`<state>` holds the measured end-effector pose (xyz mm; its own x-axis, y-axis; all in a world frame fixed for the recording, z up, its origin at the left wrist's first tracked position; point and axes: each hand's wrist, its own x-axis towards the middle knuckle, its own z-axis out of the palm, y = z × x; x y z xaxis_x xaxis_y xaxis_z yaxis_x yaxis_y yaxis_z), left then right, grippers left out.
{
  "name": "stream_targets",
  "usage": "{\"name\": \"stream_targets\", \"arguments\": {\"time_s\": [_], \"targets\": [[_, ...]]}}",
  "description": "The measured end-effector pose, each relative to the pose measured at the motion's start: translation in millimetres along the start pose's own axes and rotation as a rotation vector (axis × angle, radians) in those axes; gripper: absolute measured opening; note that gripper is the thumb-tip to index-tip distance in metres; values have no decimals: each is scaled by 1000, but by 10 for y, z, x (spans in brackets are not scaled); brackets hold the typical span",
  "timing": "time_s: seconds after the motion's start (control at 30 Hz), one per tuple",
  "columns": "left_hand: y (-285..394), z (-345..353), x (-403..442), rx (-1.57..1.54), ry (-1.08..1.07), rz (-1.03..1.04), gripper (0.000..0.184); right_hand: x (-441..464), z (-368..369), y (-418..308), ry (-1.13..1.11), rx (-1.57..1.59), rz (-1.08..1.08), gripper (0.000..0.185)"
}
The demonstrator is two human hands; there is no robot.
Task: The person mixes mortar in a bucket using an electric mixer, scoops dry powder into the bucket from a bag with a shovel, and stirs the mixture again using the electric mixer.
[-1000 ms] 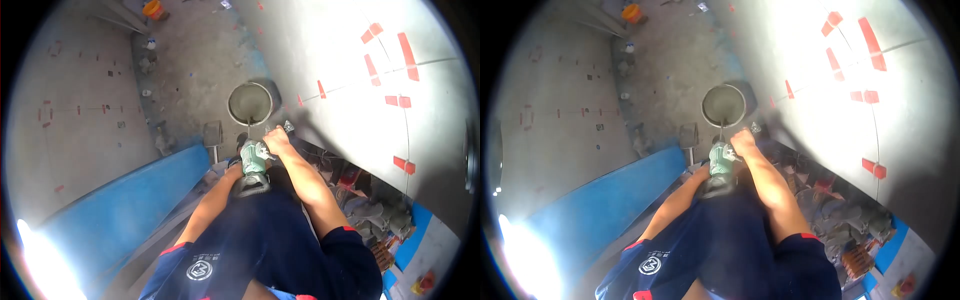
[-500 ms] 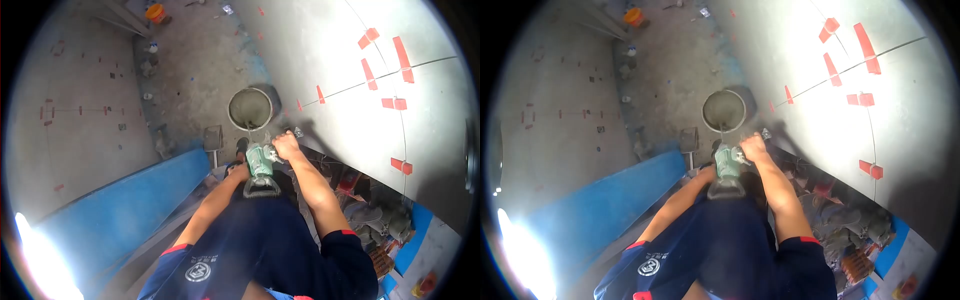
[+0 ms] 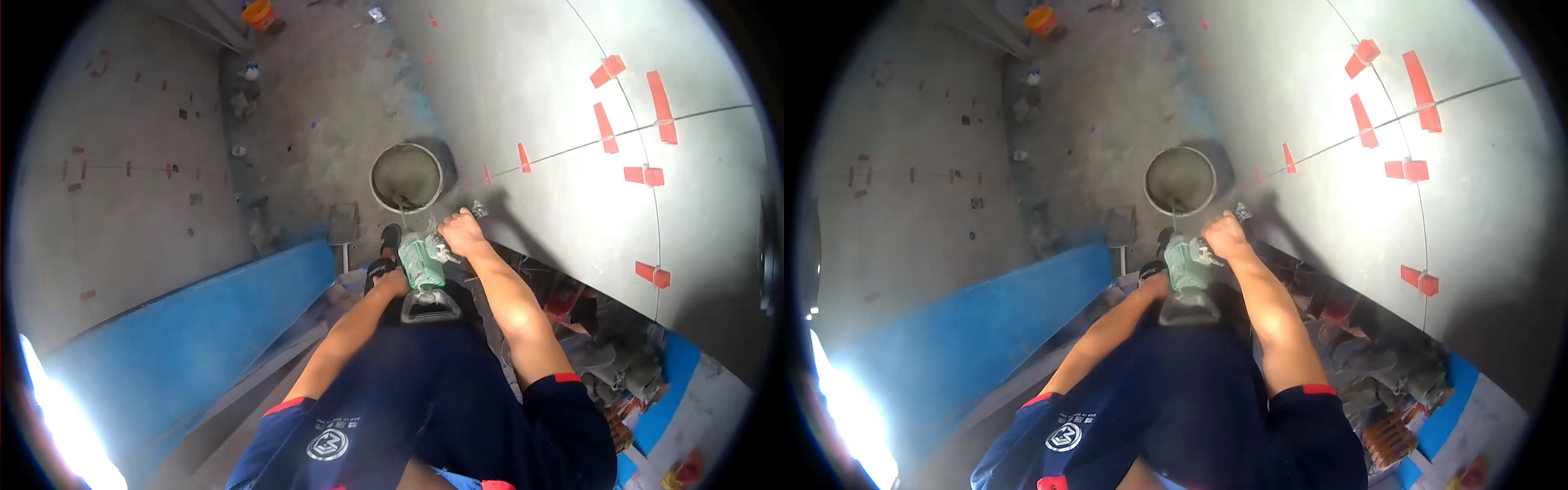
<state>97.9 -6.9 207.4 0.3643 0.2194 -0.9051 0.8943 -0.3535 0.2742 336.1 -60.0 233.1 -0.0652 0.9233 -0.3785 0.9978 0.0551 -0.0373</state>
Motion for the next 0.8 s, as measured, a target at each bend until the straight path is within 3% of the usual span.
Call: {"name": "stream_targets", "arguments": {"time_s": [0.2,0.27,0.4,0.47,0.7,0.73,0.8], "targets": [[-142,279,205,-172,83,-40,49,155,-55,-81,14,-105,-81,10],[-139,237,218,-104,52,-42,53,217,-73,-90,142,-134,-129,12],[-300,579,427,-192,117,-88,54,281,21,-87,160,-132,-120,13],[-657,900,1116,-203,146,20,58,288,3,-88,175,-151,-151,13],[-858,1156,1450,-176,184,174,57,280,-76,-87,146,-187,-188,14],[-837,1165,1509,-213,166,124,57,268,-119,-82,126,-191,-200,14],[-444,770,927,-136,158,80,56,287,-31,-79,150,-192,-191,14]]}}
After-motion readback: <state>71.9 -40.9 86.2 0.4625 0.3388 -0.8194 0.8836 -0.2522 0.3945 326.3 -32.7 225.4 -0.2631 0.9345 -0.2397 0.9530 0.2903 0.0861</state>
